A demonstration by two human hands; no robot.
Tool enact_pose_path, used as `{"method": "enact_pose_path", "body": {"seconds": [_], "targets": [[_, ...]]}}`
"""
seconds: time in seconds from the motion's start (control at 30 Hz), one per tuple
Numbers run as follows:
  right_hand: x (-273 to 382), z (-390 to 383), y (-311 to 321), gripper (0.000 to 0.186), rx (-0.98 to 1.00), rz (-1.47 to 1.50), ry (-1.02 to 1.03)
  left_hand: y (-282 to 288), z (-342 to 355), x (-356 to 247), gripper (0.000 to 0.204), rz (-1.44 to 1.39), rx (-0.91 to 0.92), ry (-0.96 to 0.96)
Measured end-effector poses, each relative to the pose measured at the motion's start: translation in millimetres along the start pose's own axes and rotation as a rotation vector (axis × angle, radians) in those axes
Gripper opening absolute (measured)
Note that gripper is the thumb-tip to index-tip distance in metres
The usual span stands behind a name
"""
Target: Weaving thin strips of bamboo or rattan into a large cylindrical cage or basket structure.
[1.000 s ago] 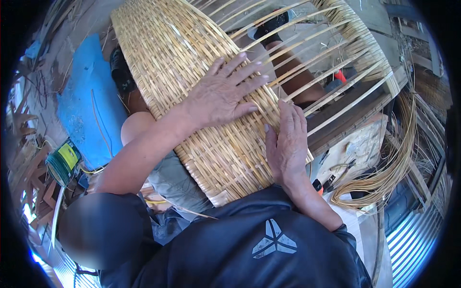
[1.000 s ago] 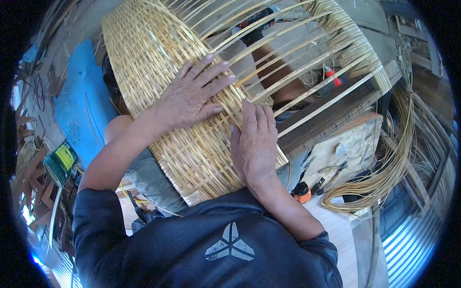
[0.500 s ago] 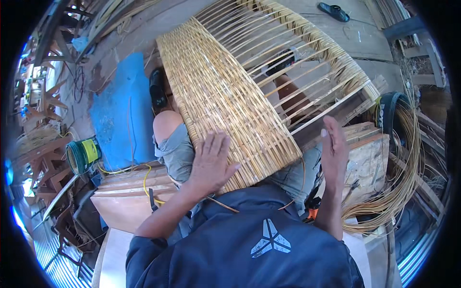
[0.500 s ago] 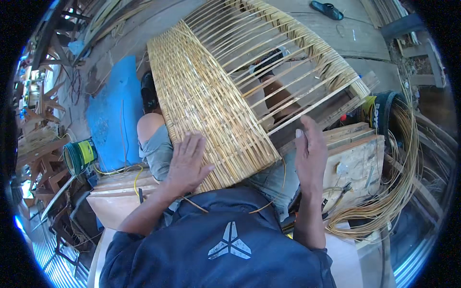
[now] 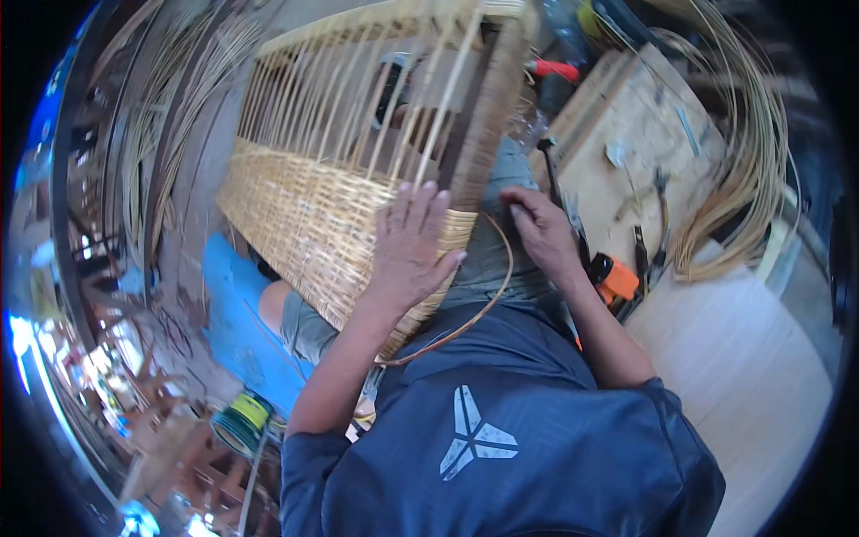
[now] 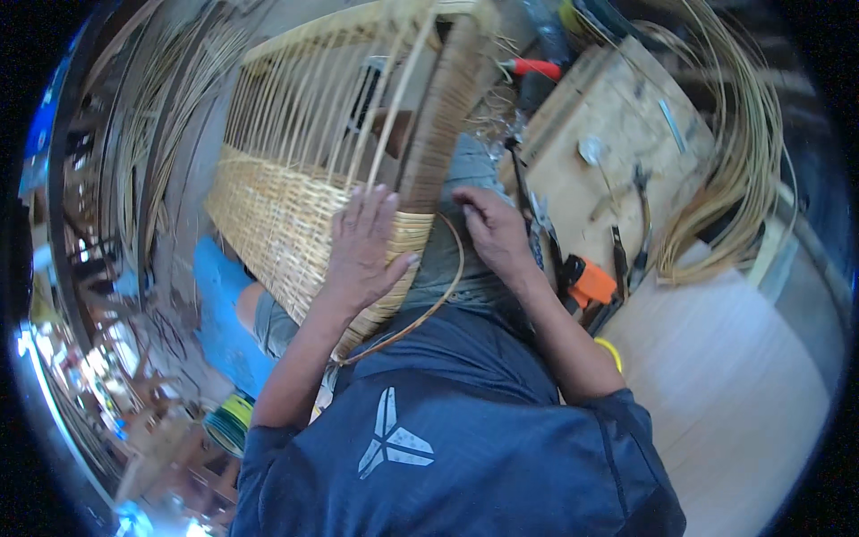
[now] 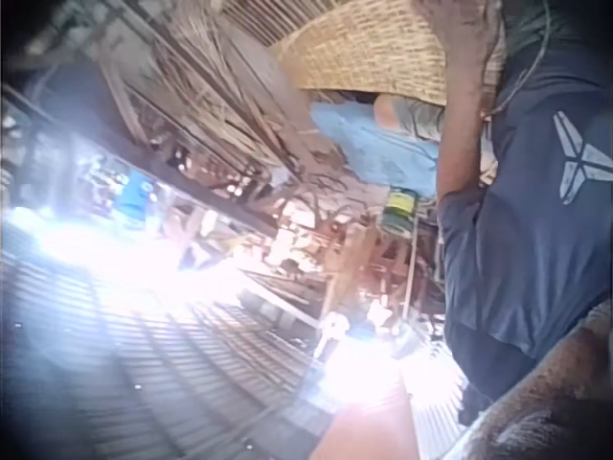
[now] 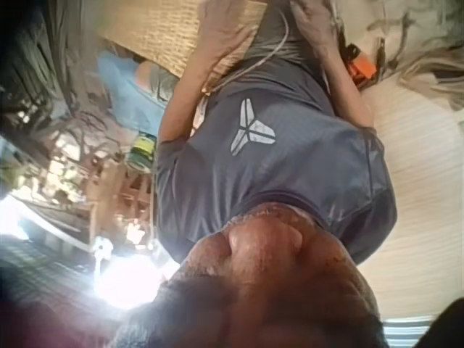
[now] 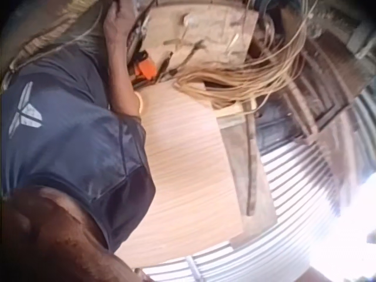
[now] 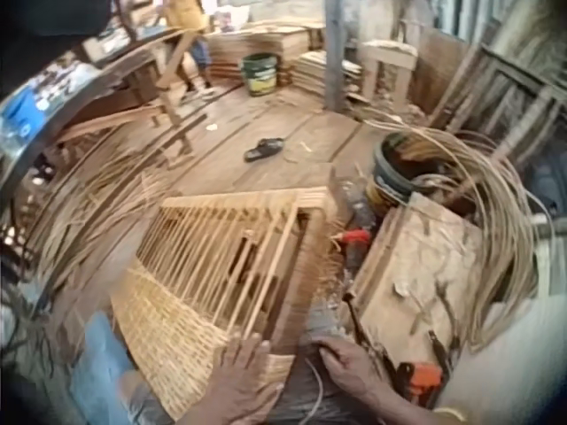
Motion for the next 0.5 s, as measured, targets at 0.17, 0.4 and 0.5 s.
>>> {"method": "enact_pose_path", "body": {"seconds": [0.17,0.4,0.5], "targets": [[5.4,2.4,-14.1,0.029,0.029,-0.184,0.333,-8.1,-5.0,1.6,0.073,0.037,-0.048,-0.043],[-3.7,4.0,-24.9,0.025,0.207,-0.289,0.328,-6.5,-1.7,-2.4,0.071,-0.006,-0.103,-0.069],[0.3,8.5,-14.0,0.022,0.286,-0.190,0.364,-5.9,-6.0,1.4,0.070,0.007,-0.099,-0.050]]}}
Point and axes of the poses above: each hand's wrist, its own z-axis towards the middle knuckle, its own y-axis out of the back of the hand, x = y × z, the point moved 6 cm from there along z, towards the middle knuckle, and after that the axes turned 2 degrees about z, right-handed, at the moved point
